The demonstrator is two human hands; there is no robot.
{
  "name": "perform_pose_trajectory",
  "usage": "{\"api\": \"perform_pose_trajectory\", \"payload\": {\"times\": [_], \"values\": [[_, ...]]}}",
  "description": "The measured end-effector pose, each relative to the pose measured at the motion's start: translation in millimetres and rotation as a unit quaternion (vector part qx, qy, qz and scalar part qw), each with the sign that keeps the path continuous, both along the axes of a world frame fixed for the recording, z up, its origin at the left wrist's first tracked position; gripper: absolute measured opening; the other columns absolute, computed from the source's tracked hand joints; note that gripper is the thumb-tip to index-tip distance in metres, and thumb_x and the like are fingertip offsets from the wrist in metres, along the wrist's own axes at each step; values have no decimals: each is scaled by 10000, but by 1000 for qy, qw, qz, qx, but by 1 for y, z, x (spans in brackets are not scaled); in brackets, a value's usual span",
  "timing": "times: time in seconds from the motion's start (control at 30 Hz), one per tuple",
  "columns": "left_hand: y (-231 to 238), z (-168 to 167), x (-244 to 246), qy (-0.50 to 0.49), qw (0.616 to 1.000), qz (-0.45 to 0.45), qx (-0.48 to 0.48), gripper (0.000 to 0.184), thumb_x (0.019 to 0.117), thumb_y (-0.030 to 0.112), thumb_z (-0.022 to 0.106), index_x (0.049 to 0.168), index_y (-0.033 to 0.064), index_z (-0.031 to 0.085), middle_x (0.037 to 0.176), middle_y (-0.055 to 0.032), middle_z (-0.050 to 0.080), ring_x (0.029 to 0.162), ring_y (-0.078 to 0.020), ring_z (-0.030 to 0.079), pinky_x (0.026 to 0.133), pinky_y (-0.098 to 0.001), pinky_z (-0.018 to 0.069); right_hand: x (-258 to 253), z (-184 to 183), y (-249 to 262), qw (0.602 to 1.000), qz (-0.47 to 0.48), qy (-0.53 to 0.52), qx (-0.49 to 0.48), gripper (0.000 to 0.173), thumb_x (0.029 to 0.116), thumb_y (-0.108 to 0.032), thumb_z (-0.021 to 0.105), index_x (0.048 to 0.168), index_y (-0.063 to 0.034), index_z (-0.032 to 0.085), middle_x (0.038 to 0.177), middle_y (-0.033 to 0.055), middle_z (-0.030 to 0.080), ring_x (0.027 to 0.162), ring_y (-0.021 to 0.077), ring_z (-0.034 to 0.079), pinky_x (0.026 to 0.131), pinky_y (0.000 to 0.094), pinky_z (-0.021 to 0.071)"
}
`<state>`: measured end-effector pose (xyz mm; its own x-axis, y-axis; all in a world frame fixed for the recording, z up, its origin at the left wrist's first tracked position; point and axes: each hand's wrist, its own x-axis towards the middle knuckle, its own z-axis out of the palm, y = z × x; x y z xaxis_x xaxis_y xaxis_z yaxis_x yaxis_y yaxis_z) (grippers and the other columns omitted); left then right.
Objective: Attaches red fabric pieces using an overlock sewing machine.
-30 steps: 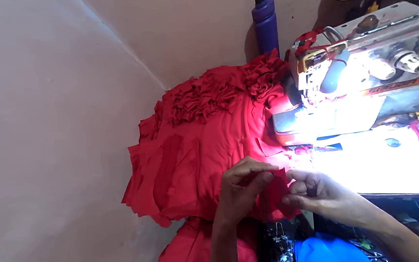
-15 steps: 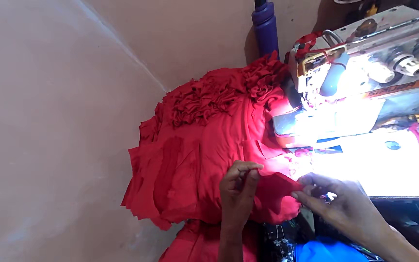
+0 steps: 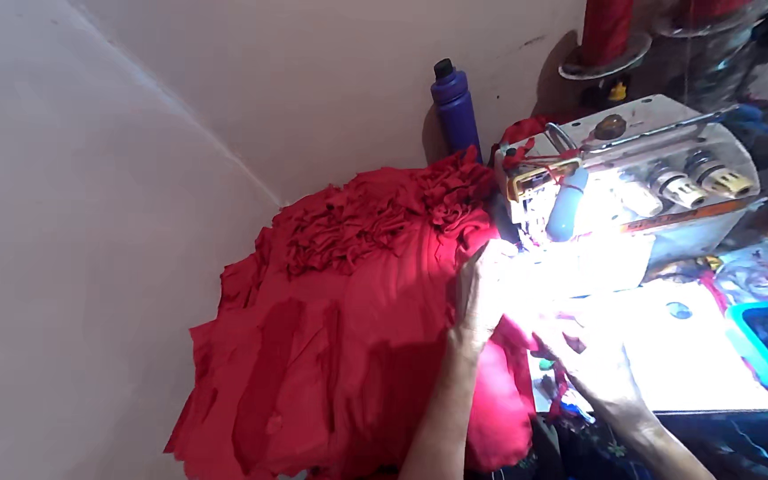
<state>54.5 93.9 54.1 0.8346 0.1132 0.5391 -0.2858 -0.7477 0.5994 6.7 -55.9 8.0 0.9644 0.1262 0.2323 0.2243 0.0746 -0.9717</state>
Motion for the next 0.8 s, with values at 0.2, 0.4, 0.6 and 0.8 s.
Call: {"api": "perform_pose_trajectory", "payload": {"times": [0.2,0.4,0.6,0.8], "values": [[-27,-15,-17,-99,984,72,133,91,859,120,732,873,37,768,934,-137,707,932,-307,665,835,-453,516,-7,-17,-10,994,-44,-95,-43,213,912,-209,673,854,-13,731,865,-15,681,764,-78,605,683,88,505],[-57,-32,-43,-101,969,132,184,149,859,121,718,959,100,827,979,-103,773,943,-288,718,898,-416,533,-20,-19,-25,994,-69,-86,-18,181,906,-141,684,964,26,723,1032,37,728,848,-48,675,737,114,574],[-60,-25,-29,-33,987,140,70,271,909,142,701,1159,61,768,1139,-115,748,1101,-264,694,993,-417,517,6,-10,-17,993,-93,-78,-4,147,870,-127,702,934,6,699,755,-77,675,663,-67,638,625,114,559],[-40,0,-15,114,986,93,83,416,920,196,700,1289,7,670,1255,-197,675,1193,-333,623,1029,-495,467,34,-2,-8,986,-98,-112,-70,204,944,-112,625,1001,52,731,798,2,710,670,-78,631,642,102,540]]}}
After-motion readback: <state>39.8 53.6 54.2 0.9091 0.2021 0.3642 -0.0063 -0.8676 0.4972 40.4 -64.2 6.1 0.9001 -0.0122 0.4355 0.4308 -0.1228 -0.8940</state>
